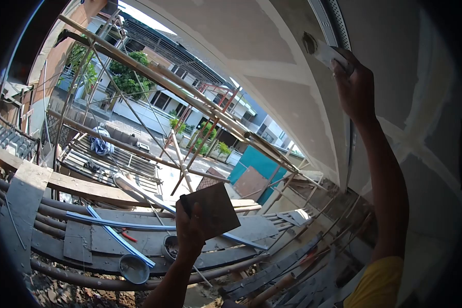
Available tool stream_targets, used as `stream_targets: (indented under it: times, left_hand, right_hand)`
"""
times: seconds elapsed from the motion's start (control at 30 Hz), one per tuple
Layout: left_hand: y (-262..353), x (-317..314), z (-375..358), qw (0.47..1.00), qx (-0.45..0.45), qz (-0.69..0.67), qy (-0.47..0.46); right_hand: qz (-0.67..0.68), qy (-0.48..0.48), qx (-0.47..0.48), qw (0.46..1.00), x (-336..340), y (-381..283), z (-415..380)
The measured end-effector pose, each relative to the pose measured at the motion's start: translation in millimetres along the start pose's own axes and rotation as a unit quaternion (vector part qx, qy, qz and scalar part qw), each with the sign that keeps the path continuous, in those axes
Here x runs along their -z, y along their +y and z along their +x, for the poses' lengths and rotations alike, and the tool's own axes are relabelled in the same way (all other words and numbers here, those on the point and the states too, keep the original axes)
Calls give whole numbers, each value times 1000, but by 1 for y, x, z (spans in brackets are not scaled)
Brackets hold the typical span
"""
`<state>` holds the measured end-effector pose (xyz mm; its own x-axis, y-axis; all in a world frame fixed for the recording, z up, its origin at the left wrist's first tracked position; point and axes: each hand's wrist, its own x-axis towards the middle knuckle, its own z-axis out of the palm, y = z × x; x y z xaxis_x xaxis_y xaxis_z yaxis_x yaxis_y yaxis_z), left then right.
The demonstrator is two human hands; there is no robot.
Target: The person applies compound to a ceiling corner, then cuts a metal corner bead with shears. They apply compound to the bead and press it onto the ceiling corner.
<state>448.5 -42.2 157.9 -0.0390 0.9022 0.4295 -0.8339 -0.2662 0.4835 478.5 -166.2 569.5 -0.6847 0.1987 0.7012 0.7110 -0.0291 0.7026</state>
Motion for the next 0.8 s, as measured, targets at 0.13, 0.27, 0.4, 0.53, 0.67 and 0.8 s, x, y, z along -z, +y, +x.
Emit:
stream_targets:
  times: [0.13,0.27,0.4,0.53,0.67,0.8]
  left_hand:
    - [6,-7,-7,1000,10,-4,-14]
    - [8,-10,-11,999,19,-30,-17]
    - [2,-9,-12,1000,6,-1,-19]
    - [9,-9,-14,999,17,-5,-35]
    - [8,-8,-15,999,6,-12,-39]
    - [6,-8,-14,999,9,-2,-44]
  right_hand:
    - [-201,158,101,962,10,35,100]
    - [-198,165,55,965,11,18,153]
    - [-249,155,22,956,-3,20,178]
    - [-271,164,12,949,-10,7,180]
    - [-278,129,14,952,-21,-16,170]
    - [-297,148,-7,943,-31,-9,175]
